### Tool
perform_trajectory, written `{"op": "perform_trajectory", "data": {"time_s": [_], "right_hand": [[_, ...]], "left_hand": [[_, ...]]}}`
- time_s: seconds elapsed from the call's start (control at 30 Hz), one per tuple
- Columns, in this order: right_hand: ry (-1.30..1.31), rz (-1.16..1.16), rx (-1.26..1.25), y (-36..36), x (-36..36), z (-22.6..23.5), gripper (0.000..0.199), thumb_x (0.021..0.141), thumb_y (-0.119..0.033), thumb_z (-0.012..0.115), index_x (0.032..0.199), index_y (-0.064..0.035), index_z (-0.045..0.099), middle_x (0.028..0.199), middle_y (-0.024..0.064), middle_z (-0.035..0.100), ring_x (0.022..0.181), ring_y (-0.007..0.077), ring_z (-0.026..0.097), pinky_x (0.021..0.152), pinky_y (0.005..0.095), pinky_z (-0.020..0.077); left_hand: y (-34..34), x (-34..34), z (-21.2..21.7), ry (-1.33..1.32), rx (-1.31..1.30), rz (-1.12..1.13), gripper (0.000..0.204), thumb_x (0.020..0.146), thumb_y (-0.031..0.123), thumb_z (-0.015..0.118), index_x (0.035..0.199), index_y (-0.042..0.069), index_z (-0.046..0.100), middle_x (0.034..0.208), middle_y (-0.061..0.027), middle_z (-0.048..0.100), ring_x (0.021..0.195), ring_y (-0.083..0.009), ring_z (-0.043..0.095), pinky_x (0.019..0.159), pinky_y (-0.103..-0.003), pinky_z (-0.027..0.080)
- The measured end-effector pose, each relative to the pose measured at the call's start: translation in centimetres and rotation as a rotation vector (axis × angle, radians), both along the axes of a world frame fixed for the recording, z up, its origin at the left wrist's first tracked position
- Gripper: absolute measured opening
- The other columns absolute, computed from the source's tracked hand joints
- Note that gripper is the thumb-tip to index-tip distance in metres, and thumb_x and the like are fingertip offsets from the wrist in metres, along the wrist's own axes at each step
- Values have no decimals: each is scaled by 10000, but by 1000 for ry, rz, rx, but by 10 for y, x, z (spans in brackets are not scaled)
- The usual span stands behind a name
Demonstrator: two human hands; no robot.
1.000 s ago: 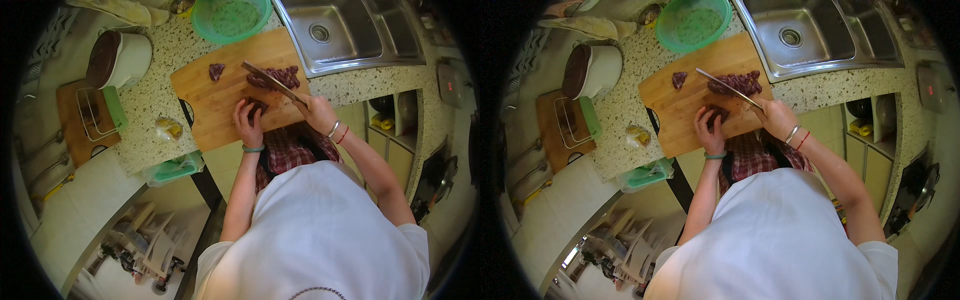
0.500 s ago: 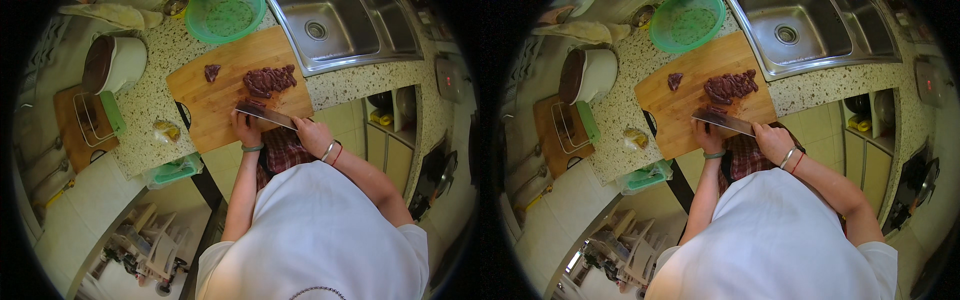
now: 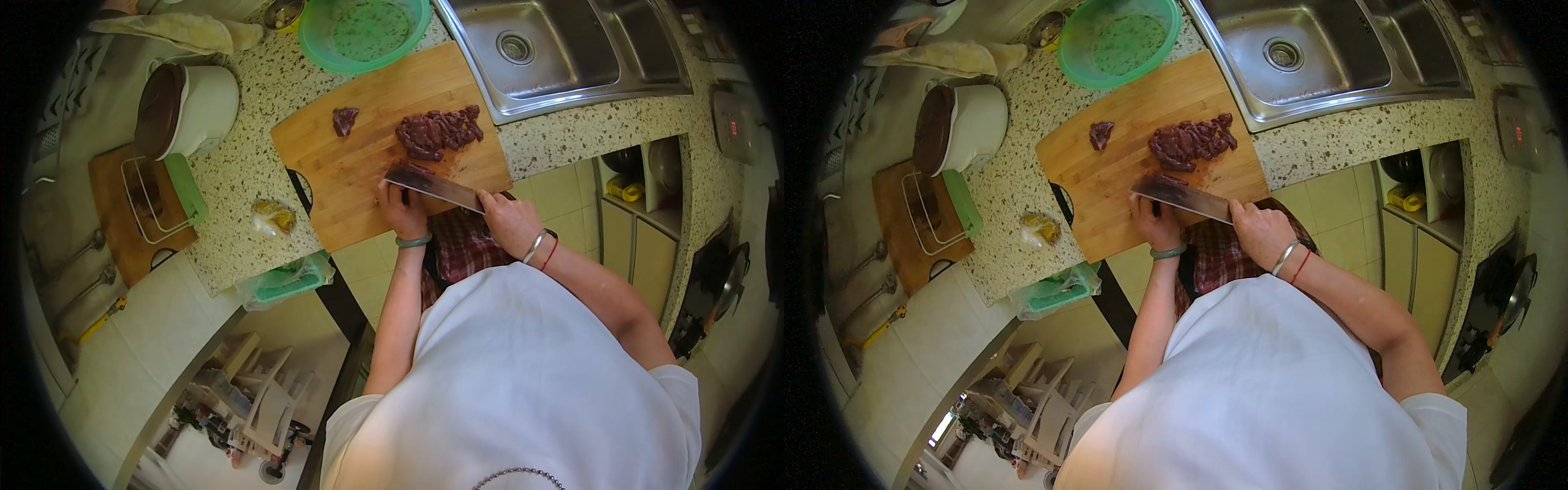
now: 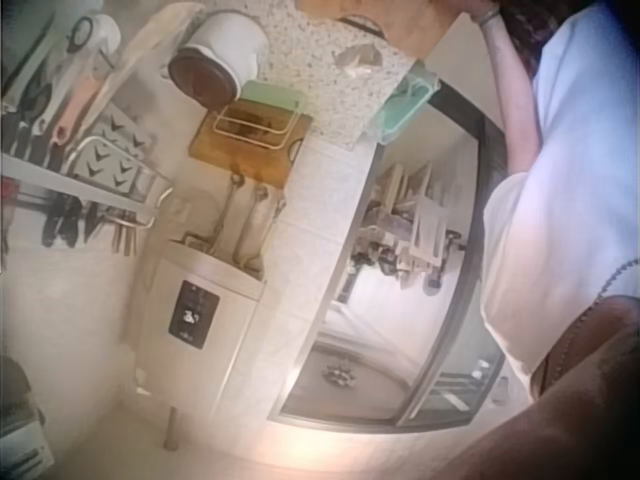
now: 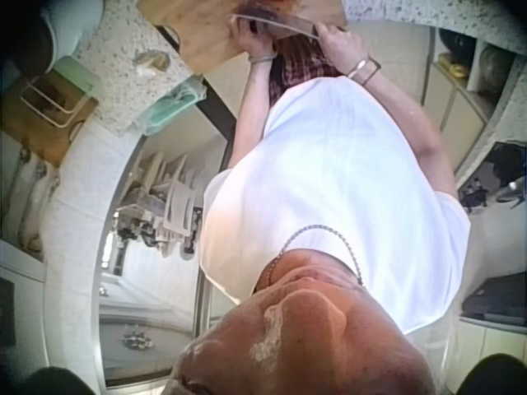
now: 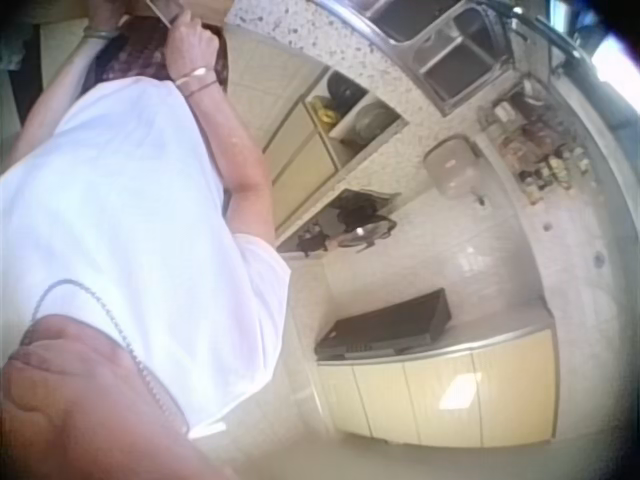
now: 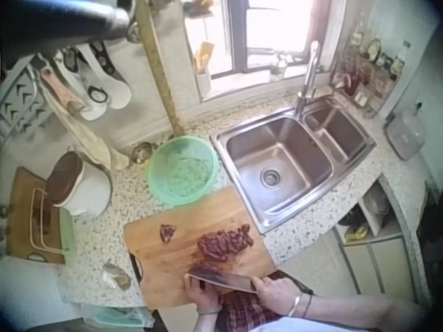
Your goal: The person slices a piece of raw red meat into thin strips on a wooden cutting board using a large knife. The person holds the meat with the left hand and uses the right hand to cut it into uniform pieces. The sliced meat is gathered into a pile on the board.
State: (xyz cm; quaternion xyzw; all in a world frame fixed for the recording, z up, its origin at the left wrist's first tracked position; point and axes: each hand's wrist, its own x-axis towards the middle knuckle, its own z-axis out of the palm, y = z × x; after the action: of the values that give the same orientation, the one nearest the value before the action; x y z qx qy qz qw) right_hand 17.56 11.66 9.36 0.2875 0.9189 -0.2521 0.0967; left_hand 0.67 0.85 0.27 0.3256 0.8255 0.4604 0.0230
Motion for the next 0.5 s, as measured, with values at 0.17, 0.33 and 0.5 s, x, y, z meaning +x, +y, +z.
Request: {"op": "perform_trajectory", "data": {"time_s": [0.17,0.33,0.5], "right_hand": [[9,-6,1,0,1,2,219,878,-88,518,1088,-26,518,743,146,633,628,324,663,526,425,523],[36,-13,10,1,5,0,218,874,-89,519,1084,-29,521,728,137,624,614,322,657,519,428,516],[-15,-4,1,2,5,-1,218,872,-90,520,1082,-31,525,730,135,622,612,322,654,520,428,515]], "left_hand": [[2,0,1,36,17,5,266,767,-64,628,1027,-5,632,1085,-157,586,1003,-363,573,867,-397,460],[3,3,3,-46,60,19,240,778,-51,629,1010,9,623,1120,-152,594,1031,-357,565,897,-408,451],[2,-1,0,111,13,-19,232,796,-53,615,1024,-14,620,1070,-145,580,959,-338,575,841,-374,461]]}}
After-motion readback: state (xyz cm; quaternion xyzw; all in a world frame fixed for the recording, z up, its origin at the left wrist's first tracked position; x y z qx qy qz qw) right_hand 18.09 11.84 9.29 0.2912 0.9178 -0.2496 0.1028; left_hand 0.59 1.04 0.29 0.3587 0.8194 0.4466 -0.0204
